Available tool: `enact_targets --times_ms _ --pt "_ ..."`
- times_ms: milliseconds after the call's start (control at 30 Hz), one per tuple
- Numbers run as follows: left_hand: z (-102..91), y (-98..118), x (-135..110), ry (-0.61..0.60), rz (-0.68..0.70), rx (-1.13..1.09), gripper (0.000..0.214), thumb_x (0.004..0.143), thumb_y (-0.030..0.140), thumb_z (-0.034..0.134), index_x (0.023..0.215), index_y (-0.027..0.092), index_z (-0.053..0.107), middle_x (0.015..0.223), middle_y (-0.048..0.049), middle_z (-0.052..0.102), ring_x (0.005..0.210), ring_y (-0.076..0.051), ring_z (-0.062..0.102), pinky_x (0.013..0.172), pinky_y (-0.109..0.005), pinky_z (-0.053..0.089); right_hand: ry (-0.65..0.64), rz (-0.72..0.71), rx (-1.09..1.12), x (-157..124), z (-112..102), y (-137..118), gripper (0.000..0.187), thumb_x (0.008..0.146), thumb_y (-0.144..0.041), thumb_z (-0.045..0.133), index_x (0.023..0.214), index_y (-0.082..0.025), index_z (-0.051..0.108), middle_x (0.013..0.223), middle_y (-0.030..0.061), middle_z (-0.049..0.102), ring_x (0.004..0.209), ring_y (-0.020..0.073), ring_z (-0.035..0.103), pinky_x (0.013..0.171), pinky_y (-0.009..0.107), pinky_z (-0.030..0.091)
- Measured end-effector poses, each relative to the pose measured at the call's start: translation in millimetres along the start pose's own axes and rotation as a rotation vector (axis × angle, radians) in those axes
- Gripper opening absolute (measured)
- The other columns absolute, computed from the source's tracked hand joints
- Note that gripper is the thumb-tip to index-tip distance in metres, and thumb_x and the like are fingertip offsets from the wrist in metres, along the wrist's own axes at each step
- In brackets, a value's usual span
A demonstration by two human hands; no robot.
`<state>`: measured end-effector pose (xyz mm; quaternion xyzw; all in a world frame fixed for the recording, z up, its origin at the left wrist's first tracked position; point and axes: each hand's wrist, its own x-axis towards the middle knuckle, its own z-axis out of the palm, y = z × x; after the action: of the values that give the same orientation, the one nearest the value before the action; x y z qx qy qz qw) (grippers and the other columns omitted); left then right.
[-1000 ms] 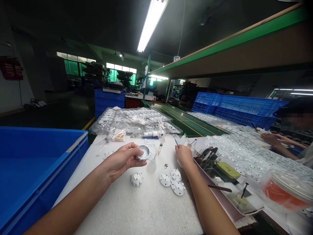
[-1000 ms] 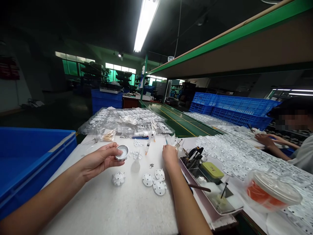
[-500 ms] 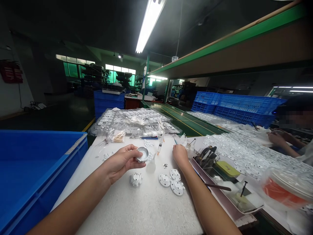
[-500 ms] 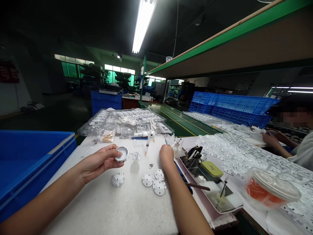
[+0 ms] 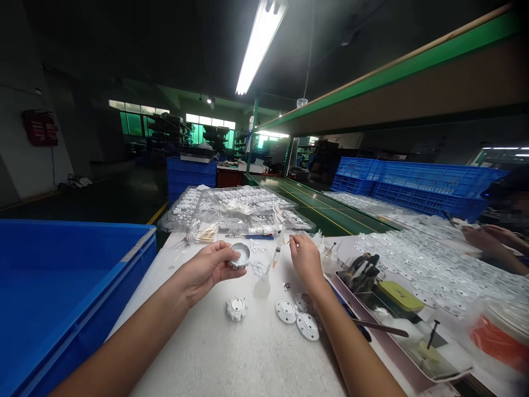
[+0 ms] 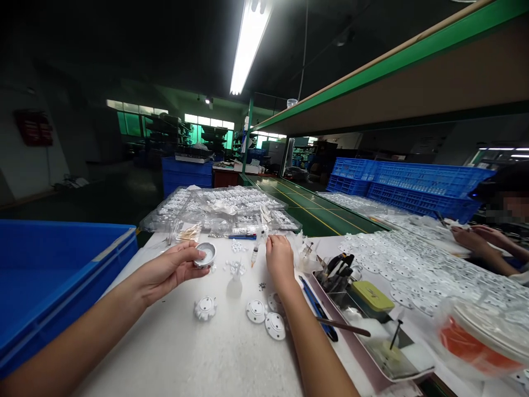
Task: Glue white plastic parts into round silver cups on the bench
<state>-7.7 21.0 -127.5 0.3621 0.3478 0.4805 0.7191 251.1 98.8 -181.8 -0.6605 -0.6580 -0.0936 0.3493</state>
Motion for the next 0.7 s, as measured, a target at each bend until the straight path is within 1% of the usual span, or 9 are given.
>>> enact_targets --times_ms 133,200,267,367,433,500,567,633,700 --pt "-9.9 9.0 6.6 0.159 0.110 -0.010 0.019 0.076 0.004 0.067 0.078 0.013 0.050 0.076 -0.0018 0.054 0.070 -0.011 0.059 0.076 -0.032 0.061 0.106 -0.052 0.203 0.1 -1.6 1.4 0.026 0.090 -0.028 0.046 0.086 -0.016 0.068 0.090 0.0083 0.070 0.082 0.0210 0.063 0.077 0.030 0.047" --pt "-15.7 10.6 11.3 0.223 0.157 -0.017 0.016 0.078 0.005 0.065 0.078 0.012 0.051 0.079 -0.0039 0.057 0.073 -0.012 0.061 0.076 -0.031 0.061 0.212 -0.056 0.274 1.0 -9.9 3.2 0.028 0.090 -0.034 0.047 0.087 -0.016 0.069 0.090 0.0084 0.070 0.082 0.0210 0.063 0.075 0.030 0.048" --pt "-21.9 10.7 16.3 0.277 0.203 -0.042 0.013 0.079 0.006 0.064 0.076 0.011 0.052 0.080 -0.0050 0.058 0.074 -0.013 0.062 0.076 -0.030 0.061 0.334 -0.055 0.321 1.8 -24.8 0.0 0.031 0.090 -0.038 0.048 0.091 -0.016 0.069 0.093 0.0091 0.069 0.083 0.0210 0.062 0.077 0.032 0.049" --pt "-31.7 10.7 23.1 0.358 0.278 -0.100 0.013 0.078 0.006 0.066 0.076 0.011 0.053 0.077 -0.0041 0.058 0.074 -0.014 0.063 0.077 -0.030 0.061 0.461 -0.085 0.409 0.7 -52.4 -19.4 0.030 0.088 -0.041 0.054 0.095 -0.016 0.069 0.094 0.0083 0.069 0.081 0.0198 0.062 0.077 0.033 0.049" --pt "-38.2 11.5 26.8 0.409 0.329 -0.131 0.014 0.079 0.006 0.066 0.077 0.011 0.053 0.077 -0.0042 0.059 0.075 -0.014 0.064 0.078 -0.030 0.061 0.457 -0.193 0.519 -0.2 -66.9 -41.3 0.023 0.085 -0.038 0.060 0.091 -0.019 0.071 0.090 0.0060 0.069 0.080 0.0191 0.063 0.075 0.032 0.050" --pt "-44.3 12.5 30.3 0.448 0.364 -0.142 0.015 0.079 0.007 0.065 0.079 0.012 0.051 0.079 -0.0048 0.060 0.076 -0.014 0.064 0.078 -0.030 0.061 0.335 -0.339 0.576 2.3 -72.6 -67.0 0.017 0.084 -0.034 0.062 0.087 -0.021 0.072 0.087 0.0039 0.070 0.077 0.0181 0.064 0.072 0.031 0.051" --pt "-49.5 12.8 33.8 0.478 0.378 -0.140 0.016 0.080 0.007 0.065 0.081 0.012 0.050 0.079 -0.0047 0.060 0.076 -0.013 0.064 0.077 -0.029 0.061 0.135 -0.409 0.589 11.1 -66.8 -91.9 0.014 0.082 -0.032 0.063 0.084 -0.022 0.071 0.085 0.0032 0.070 0.076 0.0180 0.064 0.070 0.030 0.051" --pt "-53.0 12.3 36.7 0.504 0.385 -0.141 0.017 0.080 0.005 0.064 0.081 0.013 0.048 0.076 -0.0035 0.059 0.071 -0.012 0.063 0.075 -0.028 0.061 -0.153 -0.363 0.556 26.3 -50.3 -112.0 0.009 0.081 -0.026 0.062 0.081 -0.021 0.070 0.084 0.0019 0.071 0.075 0.0169 0.065 0.069 0.029 0.051" --pt "-54.6 11.7 38.5 0.517 0.390 -0.146 0.018 0.081 0.003 0.062 0.080 0.013 0.047 0.072 -0.0020 0.057 0.066 -0.010 0.062 0.074 -0.028 0.061 -0.320 -0.351 0.540 44.4 -26.5 -125.7 0.005 0.078 -0.019 0.063 0.075 -0.019 0.067 0.080 0.0015 0.071 0.073 0.0161 0.066 0.065 0.025 0.051"
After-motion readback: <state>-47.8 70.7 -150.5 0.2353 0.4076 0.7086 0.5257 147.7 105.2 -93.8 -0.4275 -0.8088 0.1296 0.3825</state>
